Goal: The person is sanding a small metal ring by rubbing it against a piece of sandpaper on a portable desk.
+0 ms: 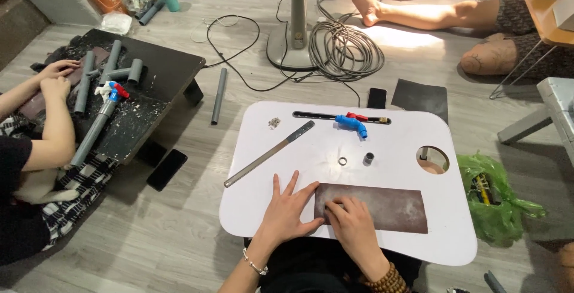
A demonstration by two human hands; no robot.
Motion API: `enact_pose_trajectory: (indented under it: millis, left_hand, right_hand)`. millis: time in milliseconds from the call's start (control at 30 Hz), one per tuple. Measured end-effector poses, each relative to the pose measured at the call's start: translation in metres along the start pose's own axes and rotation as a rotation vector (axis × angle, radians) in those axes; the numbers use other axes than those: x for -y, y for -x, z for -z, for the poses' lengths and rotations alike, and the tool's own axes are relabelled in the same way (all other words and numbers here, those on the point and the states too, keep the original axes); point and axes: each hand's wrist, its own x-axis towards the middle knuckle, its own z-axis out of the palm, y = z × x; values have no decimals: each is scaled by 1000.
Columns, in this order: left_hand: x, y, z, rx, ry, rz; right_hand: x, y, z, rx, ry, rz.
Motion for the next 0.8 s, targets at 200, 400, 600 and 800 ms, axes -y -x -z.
enact_pose_trajectory:
  millis: [200, 400, 600, 800]
  left_hand:
    - [0, -1, -1, 4, 4, 10]
    - [-3, 0, 4, 10, 18, 5]
    - [-1, 0, 1, -13, 10, 8]
    - [-3, -1, 4, 18, 26, 21]
  right_hand:
    - [-21, -20, -13, -98, 87, -86]
    - [-1, -13, -8, -28, -65, 30]
    - [-31, 0, -6, -46, 205, -104]
    - [-8, -23, -17, -93, 5, -5]
